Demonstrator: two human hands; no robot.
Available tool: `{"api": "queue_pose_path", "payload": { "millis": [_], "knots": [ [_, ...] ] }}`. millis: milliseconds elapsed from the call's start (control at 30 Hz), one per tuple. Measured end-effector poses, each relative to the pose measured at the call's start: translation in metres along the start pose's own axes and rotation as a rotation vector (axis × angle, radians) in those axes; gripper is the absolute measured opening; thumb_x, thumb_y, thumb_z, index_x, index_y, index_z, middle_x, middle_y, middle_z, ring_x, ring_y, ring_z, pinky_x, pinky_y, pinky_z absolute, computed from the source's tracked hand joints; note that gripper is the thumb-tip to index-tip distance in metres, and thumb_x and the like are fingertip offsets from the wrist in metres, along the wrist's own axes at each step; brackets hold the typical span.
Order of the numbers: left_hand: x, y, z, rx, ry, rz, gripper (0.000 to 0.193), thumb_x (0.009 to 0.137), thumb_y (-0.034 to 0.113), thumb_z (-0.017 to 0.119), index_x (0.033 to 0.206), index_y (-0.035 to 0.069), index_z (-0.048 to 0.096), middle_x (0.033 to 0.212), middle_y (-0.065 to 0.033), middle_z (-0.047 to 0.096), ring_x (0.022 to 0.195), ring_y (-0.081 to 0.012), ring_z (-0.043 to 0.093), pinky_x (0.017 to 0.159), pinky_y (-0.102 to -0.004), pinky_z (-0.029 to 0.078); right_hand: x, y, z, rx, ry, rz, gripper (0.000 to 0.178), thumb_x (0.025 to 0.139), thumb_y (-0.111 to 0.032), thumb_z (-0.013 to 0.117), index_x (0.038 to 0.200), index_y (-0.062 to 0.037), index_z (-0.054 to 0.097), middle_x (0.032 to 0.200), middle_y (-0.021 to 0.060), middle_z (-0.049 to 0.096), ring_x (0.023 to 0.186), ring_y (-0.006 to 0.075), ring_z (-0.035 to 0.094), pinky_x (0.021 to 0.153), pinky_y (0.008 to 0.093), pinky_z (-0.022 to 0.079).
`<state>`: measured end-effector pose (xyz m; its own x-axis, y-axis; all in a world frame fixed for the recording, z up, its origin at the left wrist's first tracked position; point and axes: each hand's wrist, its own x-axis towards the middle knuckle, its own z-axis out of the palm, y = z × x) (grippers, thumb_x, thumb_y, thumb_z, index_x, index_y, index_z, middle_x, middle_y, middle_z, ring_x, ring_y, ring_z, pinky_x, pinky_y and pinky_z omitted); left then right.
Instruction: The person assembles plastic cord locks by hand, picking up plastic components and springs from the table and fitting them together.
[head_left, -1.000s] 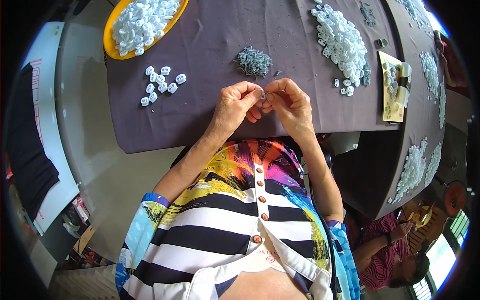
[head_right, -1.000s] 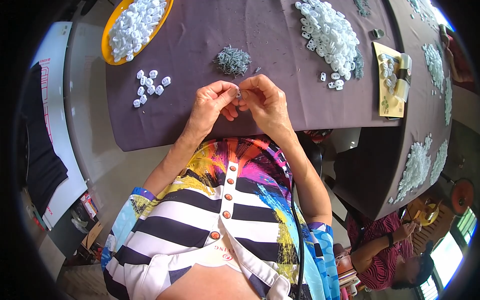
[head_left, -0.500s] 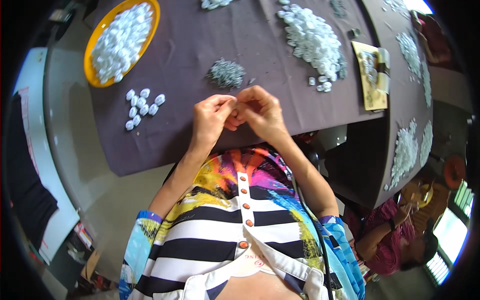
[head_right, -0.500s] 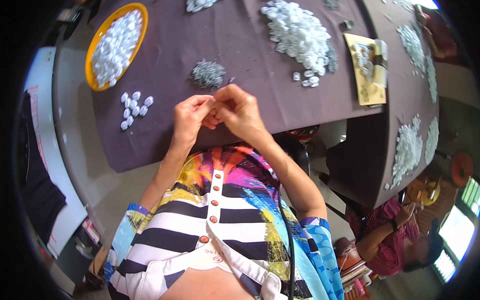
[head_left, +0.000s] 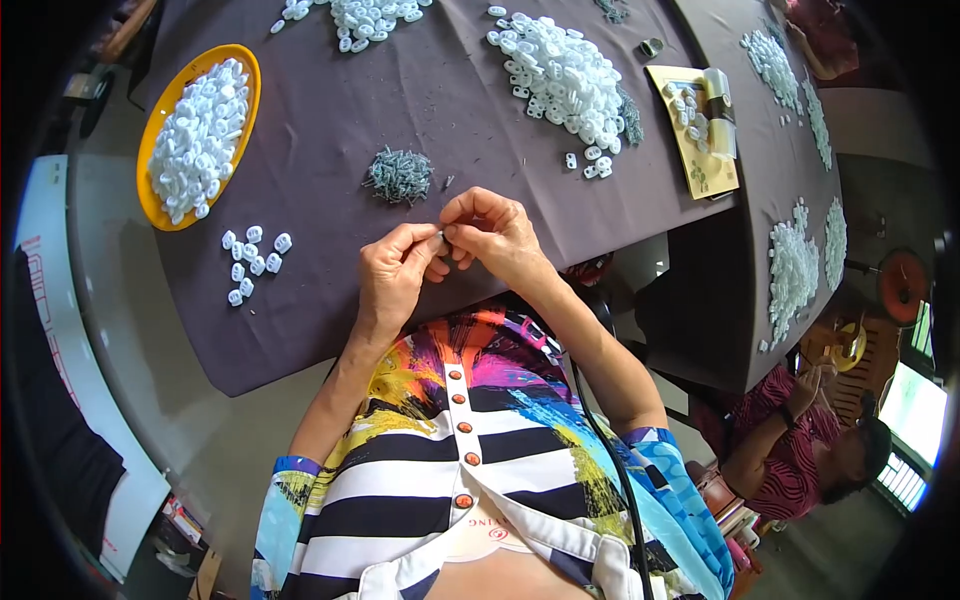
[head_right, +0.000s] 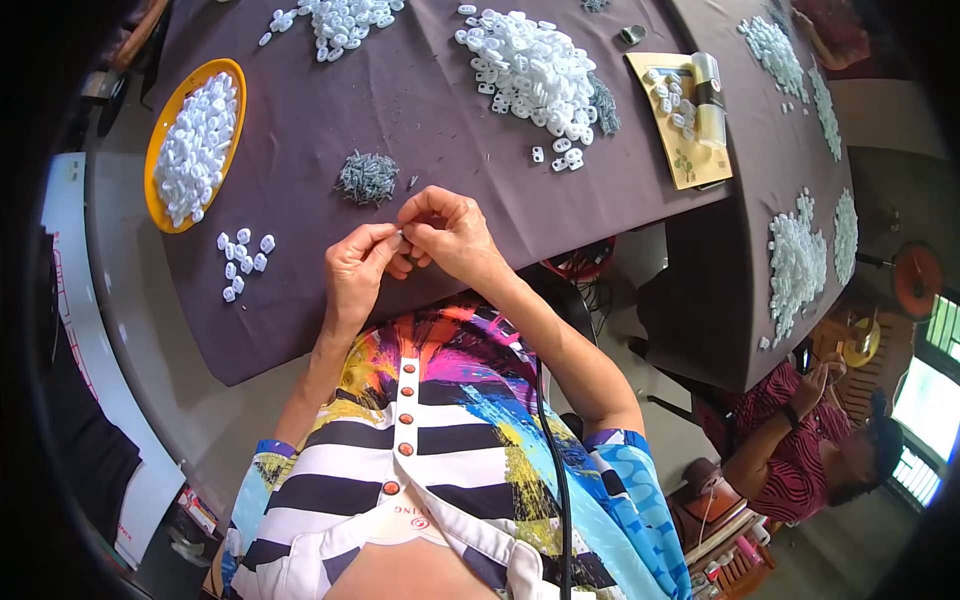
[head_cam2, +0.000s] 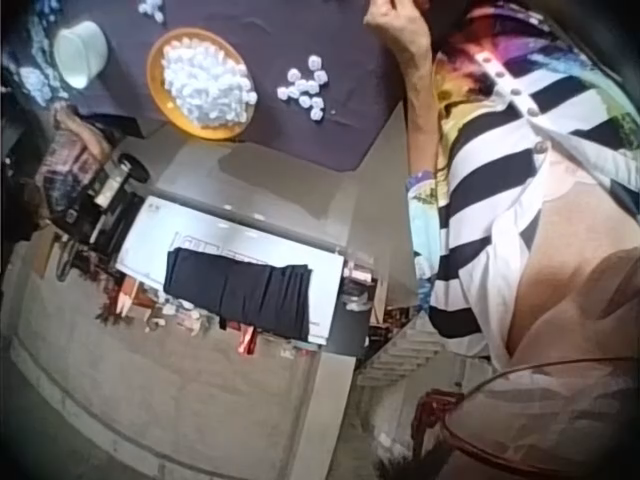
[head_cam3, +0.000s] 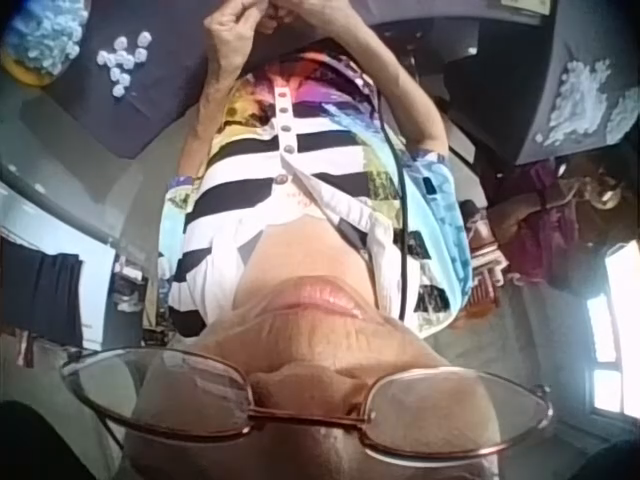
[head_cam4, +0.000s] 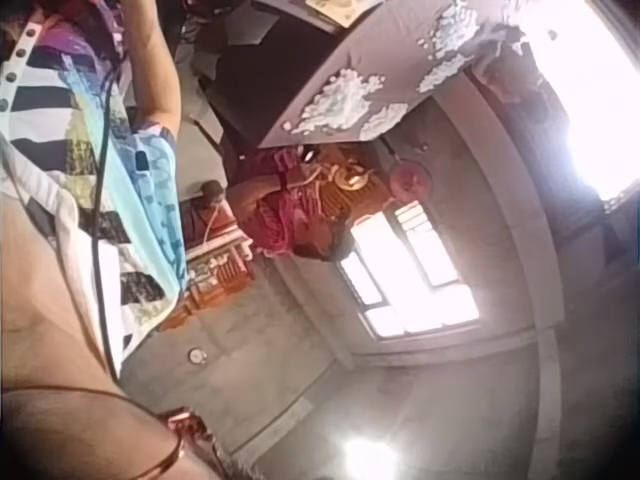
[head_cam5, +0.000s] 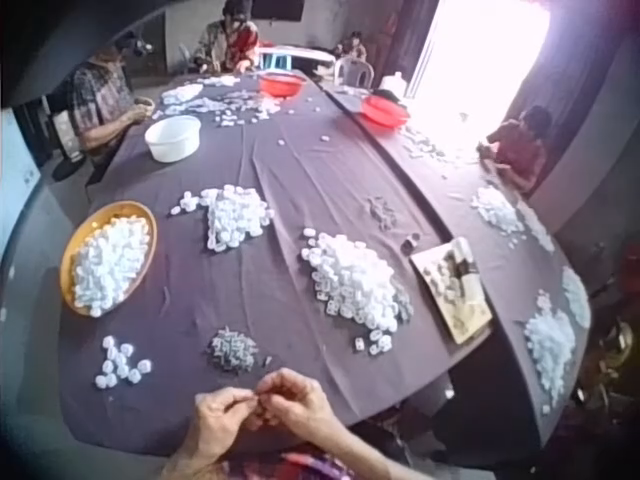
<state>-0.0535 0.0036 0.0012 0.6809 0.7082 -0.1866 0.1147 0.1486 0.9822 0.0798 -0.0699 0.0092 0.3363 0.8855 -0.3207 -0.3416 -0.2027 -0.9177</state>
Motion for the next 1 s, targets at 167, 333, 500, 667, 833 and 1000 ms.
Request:
{"api": "queue_pose_path", "payload": {
  "millis": [167, 333, 500, 667, 833, 1000],
  "knots": [
    [0.003, 0.0, 0.003, 0.117, -0.007, 0.086, 0.006, 0.083, 0.004, 0.056, 0.084, 0.0, 0.06, 0.064, -0.0027, 0.058, 0.049, -0.0069, 0.054, 0.042, -0.0201, 0.044, -0.003, 0.0, -0.004, 0.05, 0.041, 0.064, 0.012, 0.078, 0.0, 0.058, 0.089, -0.0003, 0.054, 0.071, 0.0026, 0.057, 0.059, 0.0084, 0.056, 0.052, 0.0217, 0.05],
    [0.007, 0.002, 0.006, 0.111, -0.049, 0.076, 0.007, 0.085, 0.006, 0.055, 0.086, 0.001, 0.059, 0.06, 0.0004, 0.055, 0.047, -0.0035, 0.048, 0.04, -0.0177, 0.039, -0.009, -0.005, -0.005, -0.066, 0.075, 0.047, 0.012, 0.079, -0.002, 0.06, 0.089, 0.0004, 0.054, 0.071, 0.0031, 0.057, 0.059, 0.0084, 0.056, 0.052, 0.022, 0.05],
    [0.011, 0.005, 0.002, -0.02, -0.024, -0.155, 0.009, 0.085, 0.012, 0.056, 0.084, 0.003, 0.058, 0.061, 0.0, 0.055, 0.043, -0.0024, 0.047, 0.037, -0.0166, 0.035, -0.017, -0.023, -0.037, -0.641, 0.263, -0.242, 0.007, 0.077, -0.002, 0.062, 0.084, -0.002, 0.061, 0.069, -0.0006, 0.057, 0.062, 0.0055, 0.05, 0.057, 0.0212, 0.043],
    [0.013, 0.006, -0.007, -0.099, -0.032, -0.175, 0.01, 0.085, 0.013, 0.056, 0.084, 0.004, 0.059, 0.061, 0.0007, 0.055, 0.042, -0.0018, 0.047, 0.037, -0.0156, 0.035, -0.014, -0.042, -0.113, -1.141, 0.717, -0.472, 0.007, 0.078, -0.005, 0.06, 0.084, -0.0041, 0.062, 0.073, 0.0089, 0.059, 0.059, 0.016, 0.057, 0.055, 0.0264, 0.045],
    [0.014, 0.004, 0.0, -0.11, -0.054, -0.179, 0.011, 0.085, 0.014, 0.056, 0.084, 0.004, 0.059, 0.061, 0.0003, 0.056, 0.043, -0.0022, 0.048, 0.037, -0.0158, 0.036, -0.002, -0.05, -0.119, -1.361, 0.607, -0.422, 0.01, 0.077, -0.005, 0.059, 0.085, -0.0076, 0.063, 0.078, 0.0074, 0.058, 0.07, 0.0232, 0.059, 0.062, 0.0311, 0.046],
    [0.014, 0.006, -0.003, -0.127, -0.025, -0.192, 0.011, 0.085, 0.014, 0.057, 0.085, 0.003, 0.059, 0.061, 0.0001, 0.056, 0.044, -0.0026, 0.049, 0.038, -0.0163, 0.037, 0.003, -0.052, -0.117, -1.508, 0.526, -0.323, 0.012, 0.076, -0.009, 0.059, 0.087, -0.0097, 0.064, 0.084, 0.0062, 0.058, 0.079, 0.0252, 0.058, 0.067, 0.0345, 0.046]
  ]
}}
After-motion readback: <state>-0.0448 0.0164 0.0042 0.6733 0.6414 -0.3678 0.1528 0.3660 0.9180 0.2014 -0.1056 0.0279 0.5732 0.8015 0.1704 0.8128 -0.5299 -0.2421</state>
